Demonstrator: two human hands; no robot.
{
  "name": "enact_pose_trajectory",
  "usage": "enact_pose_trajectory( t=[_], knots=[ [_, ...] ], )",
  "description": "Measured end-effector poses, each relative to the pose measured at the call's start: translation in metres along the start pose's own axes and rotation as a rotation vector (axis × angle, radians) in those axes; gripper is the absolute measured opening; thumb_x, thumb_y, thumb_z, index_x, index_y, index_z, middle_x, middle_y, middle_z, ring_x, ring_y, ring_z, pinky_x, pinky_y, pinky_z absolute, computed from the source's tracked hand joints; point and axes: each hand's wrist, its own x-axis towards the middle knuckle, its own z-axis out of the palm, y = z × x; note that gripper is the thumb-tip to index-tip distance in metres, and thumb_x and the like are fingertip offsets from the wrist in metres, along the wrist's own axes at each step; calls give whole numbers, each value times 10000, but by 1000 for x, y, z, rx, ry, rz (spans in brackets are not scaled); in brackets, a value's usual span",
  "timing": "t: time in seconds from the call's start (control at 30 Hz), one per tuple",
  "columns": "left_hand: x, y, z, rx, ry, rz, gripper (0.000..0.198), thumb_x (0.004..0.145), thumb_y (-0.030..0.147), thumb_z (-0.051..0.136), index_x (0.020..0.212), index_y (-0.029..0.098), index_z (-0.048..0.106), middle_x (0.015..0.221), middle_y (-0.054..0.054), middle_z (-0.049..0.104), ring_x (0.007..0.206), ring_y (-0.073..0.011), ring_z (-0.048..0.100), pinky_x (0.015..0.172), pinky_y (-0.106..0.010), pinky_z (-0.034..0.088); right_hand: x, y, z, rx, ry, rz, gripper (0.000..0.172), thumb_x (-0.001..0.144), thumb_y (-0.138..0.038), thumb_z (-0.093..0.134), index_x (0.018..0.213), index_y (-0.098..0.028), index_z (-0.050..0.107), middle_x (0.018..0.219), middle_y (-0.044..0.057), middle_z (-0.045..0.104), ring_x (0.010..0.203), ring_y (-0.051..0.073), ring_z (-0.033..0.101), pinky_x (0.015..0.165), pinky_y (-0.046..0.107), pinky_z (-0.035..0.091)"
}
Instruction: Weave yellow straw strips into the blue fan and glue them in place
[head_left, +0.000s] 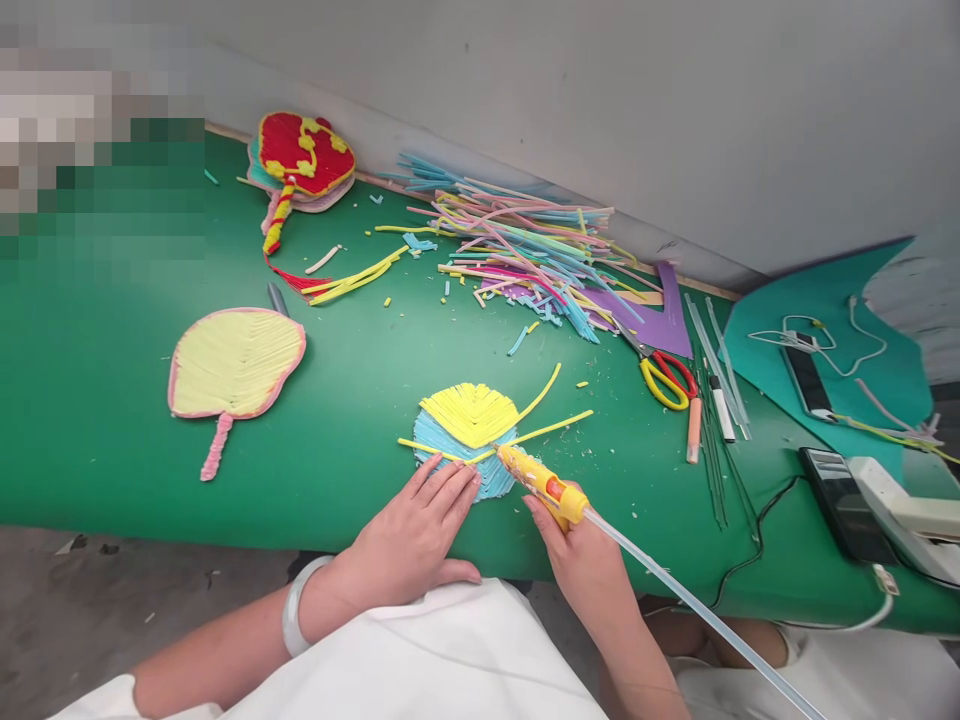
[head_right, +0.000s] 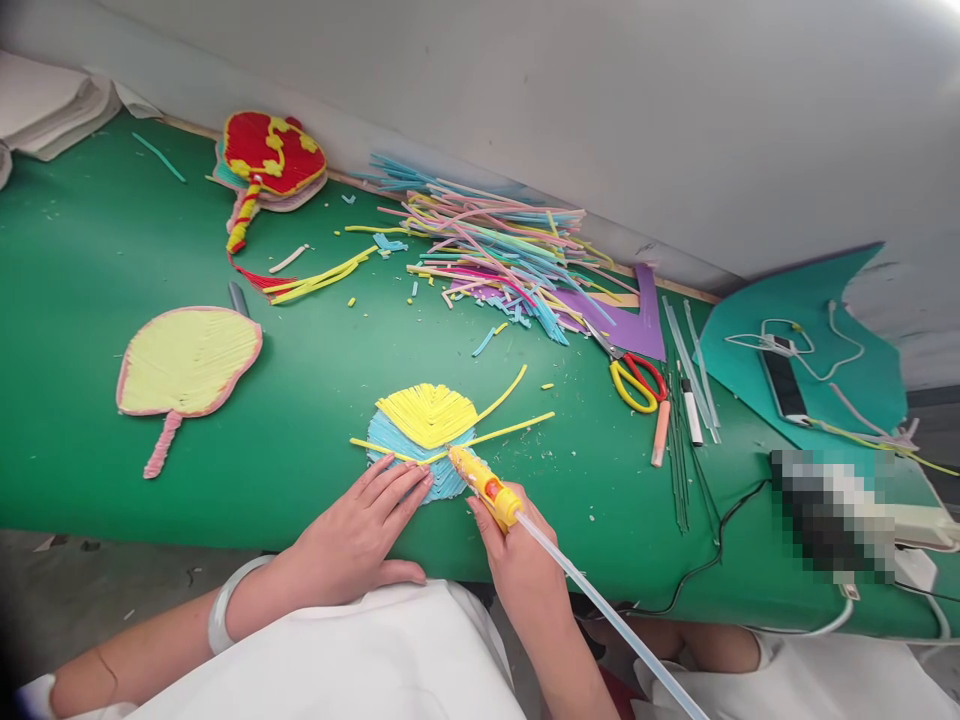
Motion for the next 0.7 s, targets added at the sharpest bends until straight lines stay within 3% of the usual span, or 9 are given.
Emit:
enact_pose_trajectory(
  t=[0.7],
  knots=[
    [3, -2, -2, -2, 27, 24, 999, 807, 751, 559, 1472, 29, 375, 1432, -214, 539, 1343, -348, 482, 1178, -524, 304, 9, 14, -4, -18, 14, 46, 515, 924, -668, 433, 981, -202, 646, 805, 67, 718, 687, 227, 664, 591, 303, 482]
  ],
)
